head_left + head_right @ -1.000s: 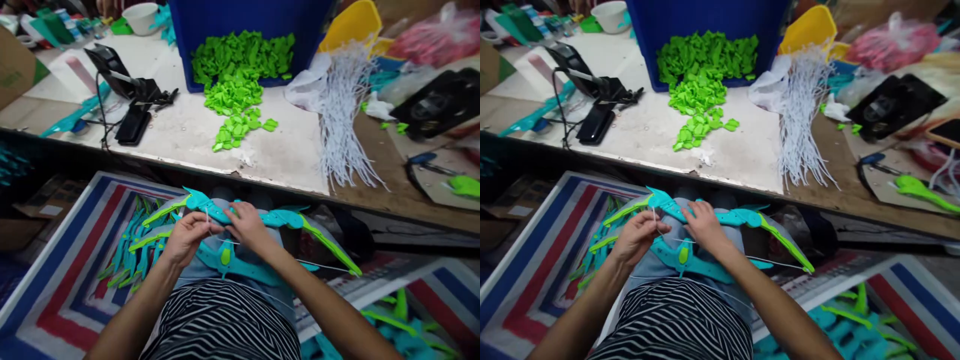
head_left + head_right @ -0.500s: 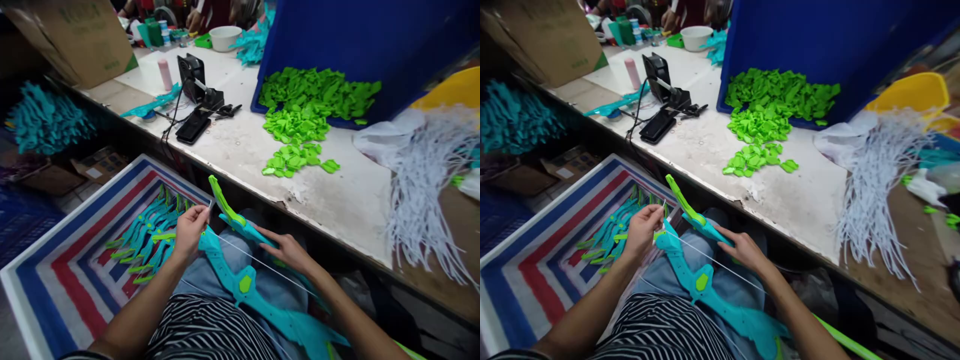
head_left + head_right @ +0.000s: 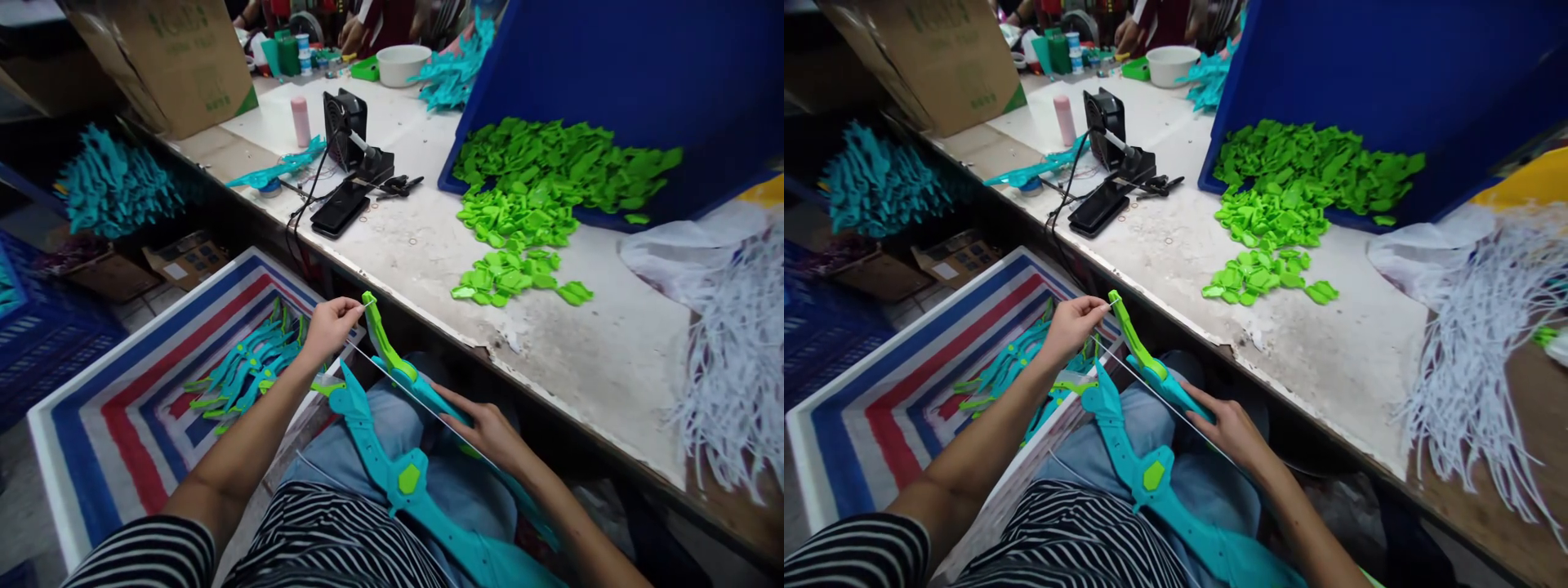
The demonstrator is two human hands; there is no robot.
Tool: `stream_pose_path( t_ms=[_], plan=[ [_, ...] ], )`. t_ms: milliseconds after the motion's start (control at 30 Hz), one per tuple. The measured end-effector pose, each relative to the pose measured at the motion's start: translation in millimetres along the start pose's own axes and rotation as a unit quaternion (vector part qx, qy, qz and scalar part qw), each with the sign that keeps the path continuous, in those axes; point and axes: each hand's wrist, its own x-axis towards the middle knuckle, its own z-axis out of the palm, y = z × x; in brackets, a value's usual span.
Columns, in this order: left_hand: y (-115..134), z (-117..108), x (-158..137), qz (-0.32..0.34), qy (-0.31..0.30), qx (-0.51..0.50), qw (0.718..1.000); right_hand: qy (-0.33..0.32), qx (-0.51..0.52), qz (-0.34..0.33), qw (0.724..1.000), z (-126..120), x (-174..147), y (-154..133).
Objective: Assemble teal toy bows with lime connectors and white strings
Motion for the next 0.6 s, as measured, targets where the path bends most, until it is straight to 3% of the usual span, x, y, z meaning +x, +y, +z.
stream_pose_path(
  t_ms=[600],
  plan=[
    [3.2, -1.7, -2.4, 0.020, 0.009, 0.011, 1.000, 0.002, -0.021, 0.000, 1.000, 1.6, -0.1, 2.6]
  ],
)
